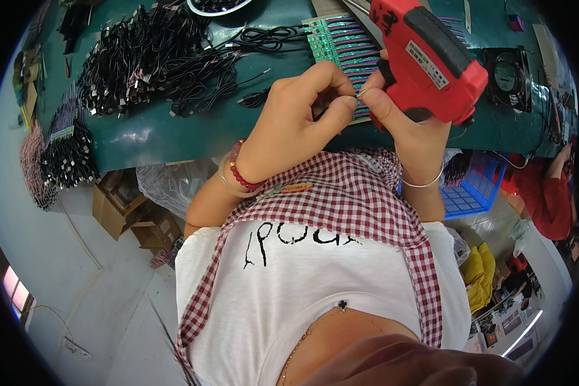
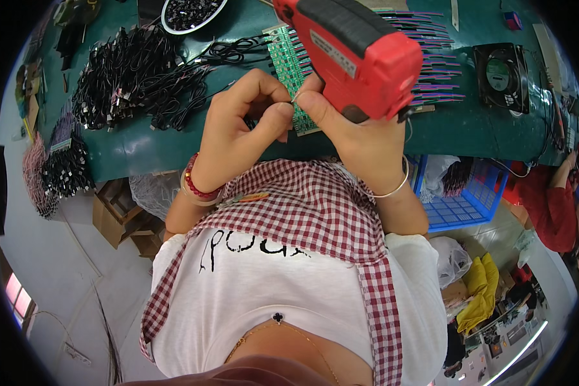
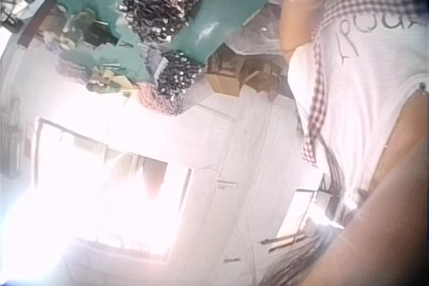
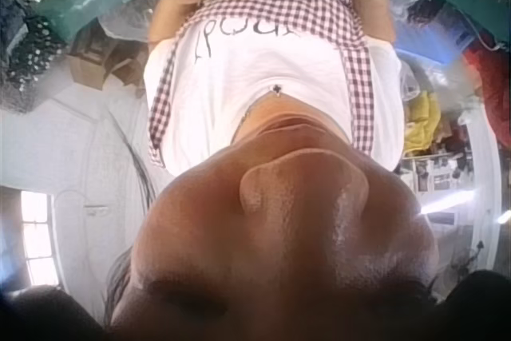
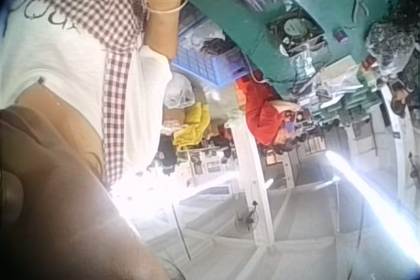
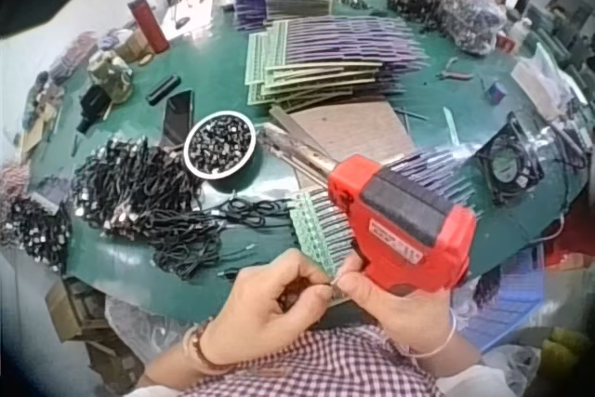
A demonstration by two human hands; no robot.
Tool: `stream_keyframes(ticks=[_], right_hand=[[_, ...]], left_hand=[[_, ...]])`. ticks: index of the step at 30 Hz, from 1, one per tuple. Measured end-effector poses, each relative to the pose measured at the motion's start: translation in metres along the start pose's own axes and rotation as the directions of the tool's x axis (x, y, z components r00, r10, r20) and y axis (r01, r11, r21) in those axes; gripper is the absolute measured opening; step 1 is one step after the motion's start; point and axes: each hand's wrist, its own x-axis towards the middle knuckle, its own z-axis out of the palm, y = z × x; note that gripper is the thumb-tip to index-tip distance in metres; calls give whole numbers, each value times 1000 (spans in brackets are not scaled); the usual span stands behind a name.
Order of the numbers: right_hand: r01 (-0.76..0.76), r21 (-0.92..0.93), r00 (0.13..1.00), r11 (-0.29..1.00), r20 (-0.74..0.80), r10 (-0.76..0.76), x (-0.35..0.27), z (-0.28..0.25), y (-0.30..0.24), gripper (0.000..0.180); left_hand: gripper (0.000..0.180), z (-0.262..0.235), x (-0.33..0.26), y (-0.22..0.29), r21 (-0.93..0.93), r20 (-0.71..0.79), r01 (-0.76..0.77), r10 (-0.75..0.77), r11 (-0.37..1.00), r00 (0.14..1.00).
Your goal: The person solders wire connections onto circuit boards using a soldering gun.
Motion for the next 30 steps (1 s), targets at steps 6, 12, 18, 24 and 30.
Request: stream_keyframes(ticks=[6,12,18,24,30], right_hand=[[-11,301,996,954,-85,38,-4,7,9,33],[71,320,973,945,-233,6,1,-8,15,40],[48,134,999,990,-1,-48,0,-3,12,45],[-19,165,1000,986,25,15,-3,-3,11,34],[-11,246,998,969,-53,25,1,-6,19,40]], left_hand=[[10,10,-1,-1,-267,-51,105,-123,958,991],[11,-4,-1,-7,-68,-8,100,-101,993,995],[11,-3,0,-2,-141,63,180,-173,973,983],[14,-6,0,-4,-110,132,150,-135,983,982],[10,-9,2,3,63,33,-25,23,998,999]])
